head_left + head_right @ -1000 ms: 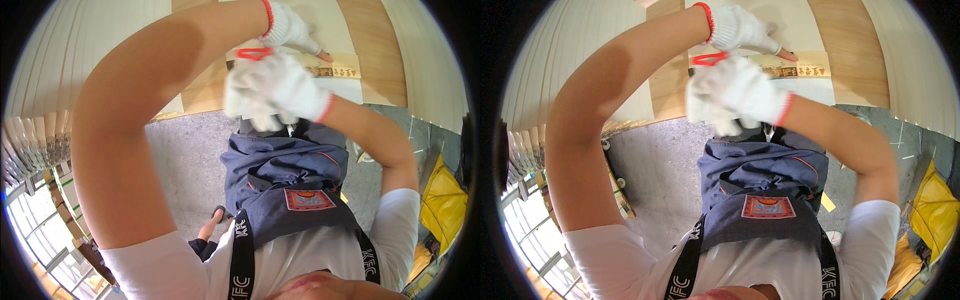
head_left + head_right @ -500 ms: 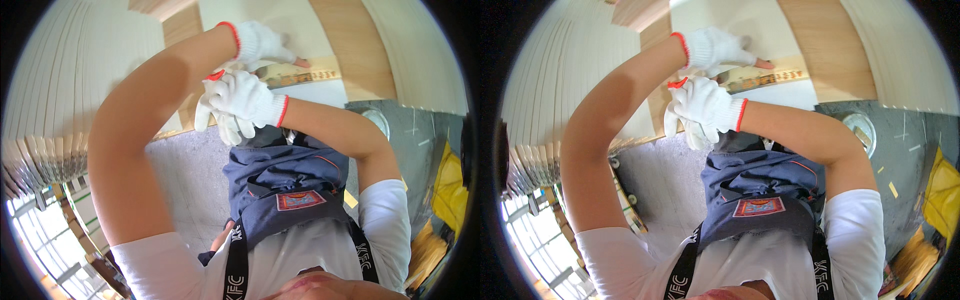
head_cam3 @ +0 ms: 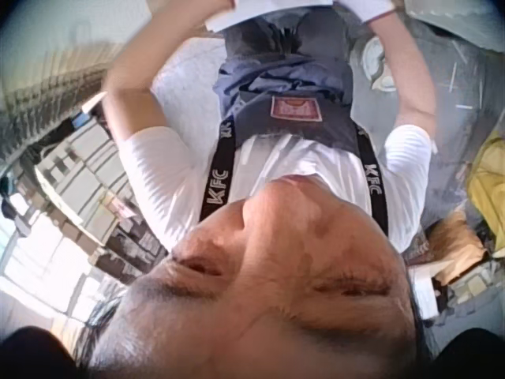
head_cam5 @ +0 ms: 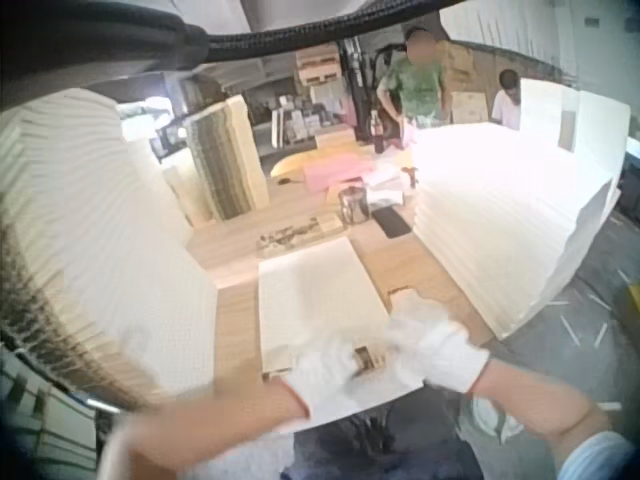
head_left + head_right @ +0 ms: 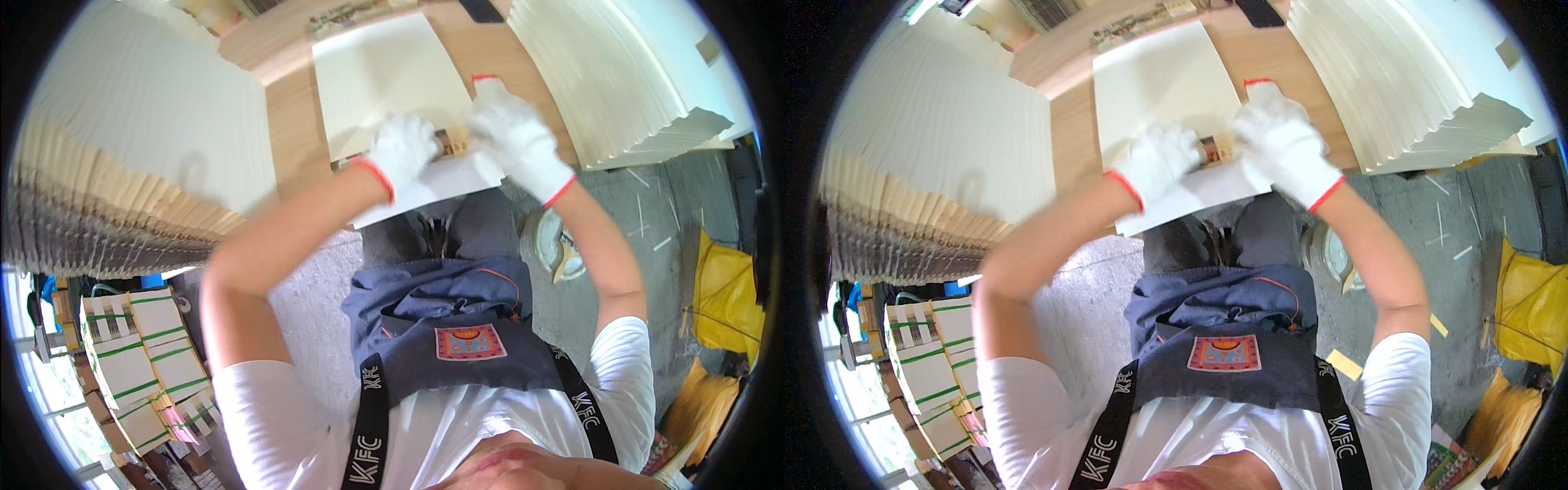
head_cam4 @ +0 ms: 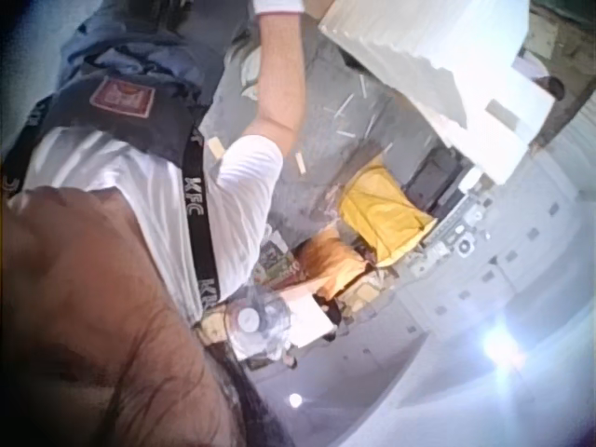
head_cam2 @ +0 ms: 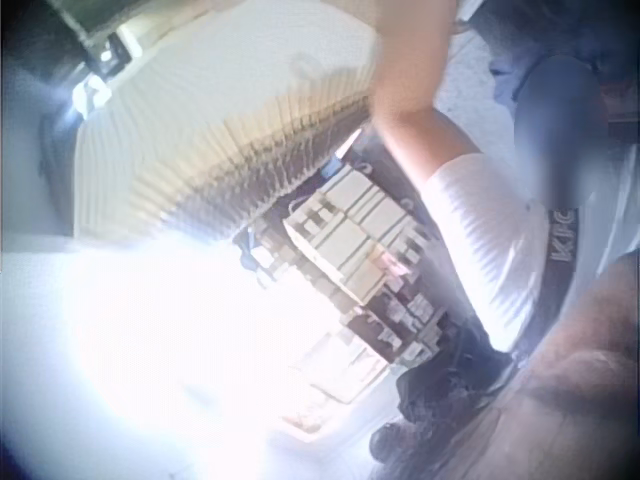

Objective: The person repeatedly picks up a book, applies glue to the spine using a brush, and places it on a stack. They also pick up a white sheet of paper and place it on the table.

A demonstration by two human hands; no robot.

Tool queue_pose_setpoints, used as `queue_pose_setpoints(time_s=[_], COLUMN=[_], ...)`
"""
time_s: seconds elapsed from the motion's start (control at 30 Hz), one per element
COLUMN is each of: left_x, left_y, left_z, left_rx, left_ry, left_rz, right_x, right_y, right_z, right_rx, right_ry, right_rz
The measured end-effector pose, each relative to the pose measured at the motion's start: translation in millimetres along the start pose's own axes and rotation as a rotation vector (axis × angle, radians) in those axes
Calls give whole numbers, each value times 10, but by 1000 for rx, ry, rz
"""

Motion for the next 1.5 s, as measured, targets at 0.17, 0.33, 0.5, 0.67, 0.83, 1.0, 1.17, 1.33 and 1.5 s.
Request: queue_pose_setpoints(time_s=[0.17, 0.33, 0.5, 0.67, 0.83, 1.0, 1.17, 1.33, 1.5], left_x=[-241, -99, 273, 608, 878, 1095, 1307, 1019, 1140], left_y=[-388, -754, -1067, -1145, -836, -570, 508, 1946, 3185], left_z=[-999, -1313, -1169, -1044, -1090, -1372, -1467, -2062, -2967], left_rx=[-478, -1125, -1282, -1230, -1186, -1094, -1045, -1210, -1375], left_ry=[691, 1084, 1101, 1243, 1215, 1219, 752, 845, 282], left_rz=[-2053, -2953, -2879, -2740, -2733, -2571, -2248, -1778, -1400], right_x=[63, -90, -313, -783, -572, -338, -285, -78, -2], right_y=[-372, -436, -484, -343, -396, -951, -1363, -330, 1044], right_z=[-137, -236, -299, 28, 226, 535, 686, 866, 1747], right_rx=[-113, -80, -68, 375, 537, 417, 121, -226, -480], right_ry=[165, 209, 125, -424, -820, -807, -727, -387, -90], right_rz=[170, 299, 355, 654, 1316, 1608, 2295, 2312, 2234])
Point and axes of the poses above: each hand's wrist, its own z-axis towards the middle knuckle, its own y-axis out of the back of the hand, x = y × z, the point moved 9 cm from there along z, towards the middle knuckle, and after that the axes turned 6 degrees about -z, right-handed, at the moved point
